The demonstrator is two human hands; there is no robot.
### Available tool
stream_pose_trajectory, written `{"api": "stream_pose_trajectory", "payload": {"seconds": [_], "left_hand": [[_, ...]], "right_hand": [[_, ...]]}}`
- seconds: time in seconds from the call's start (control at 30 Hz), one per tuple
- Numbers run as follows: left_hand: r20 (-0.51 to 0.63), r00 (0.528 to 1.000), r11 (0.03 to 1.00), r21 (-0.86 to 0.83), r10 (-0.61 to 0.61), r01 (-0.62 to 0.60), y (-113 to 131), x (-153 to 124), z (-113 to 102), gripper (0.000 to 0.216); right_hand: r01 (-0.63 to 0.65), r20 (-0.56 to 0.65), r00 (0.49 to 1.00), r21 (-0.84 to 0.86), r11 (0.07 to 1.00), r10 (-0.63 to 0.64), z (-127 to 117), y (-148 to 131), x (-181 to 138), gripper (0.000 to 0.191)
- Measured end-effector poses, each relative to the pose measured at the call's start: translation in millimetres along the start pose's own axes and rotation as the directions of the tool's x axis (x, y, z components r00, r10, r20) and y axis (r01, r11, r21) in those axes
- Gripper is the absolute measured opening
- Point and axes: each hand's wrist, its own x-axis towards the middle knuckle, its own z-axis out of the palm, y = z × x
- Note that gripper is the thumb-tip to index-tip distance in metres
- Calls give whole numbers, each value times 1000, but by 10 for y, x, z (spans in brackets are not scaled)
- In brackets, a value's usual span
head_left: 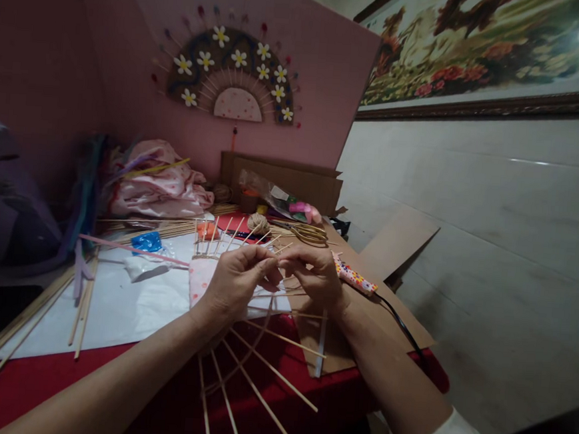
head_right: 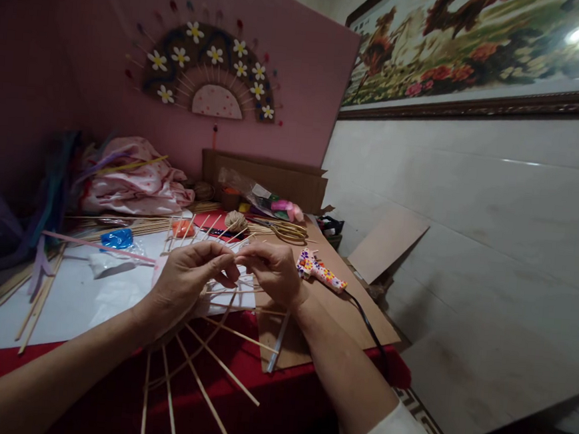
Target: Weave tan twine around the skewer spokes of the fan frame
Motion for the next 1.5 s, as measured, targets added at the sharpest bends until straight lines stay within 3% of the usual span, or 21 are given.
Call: {"api": "stream_pose_trajectory", "payload": {"seconds": [0.17, 0.3, 0.43, 0.63, 1.03, 1.2, 1.37, 1.5], "left_hand": [[-20, 999, 999, -19, -29, 29, 39, -2, 0, 13], [27, 995, 990, -101, -100, 103, 34, 21, -20, 14], [38, 994, 989, -108, -98, 101, 16, 35, -38, 13], [107, 992, 976, -200, -62, 82, 2, 39, -24, 13], [47, 998, 979, -201, -36, 45, 57, 2, -14, 6], [-18, 1000, 975, -222, 17, -20, 16, 14, -62, 16], [47, 997, 968, -238, -65, 75, 40, 30, -87, 13], [50, 998, 986, -160, -31, 39, 31, 37, -73, 9]], "right_hand": [[95, -10, 995, -194, 976, -98, -22, 5, -17, 11], [201, -47, 971, -366, 909, -233, -38, 23, -25, 10], [227, -42, 961, -447, 865, -274, -42, 28, -25, 9], [185, -69, 972, -358, 915, -224, -33, 24, -36, 8], [94, -71, 991, -250, 964, -115, -33, 61, -37, 13], [93, -33, 994, -201, 975, -102, -20, 10, -27, 15], [108, -33, 993, -202, 973, -117, -8, 0, -30, 15], [102, -65, 991, -179, 979, -116, -18, 1, -27, 18]]}}
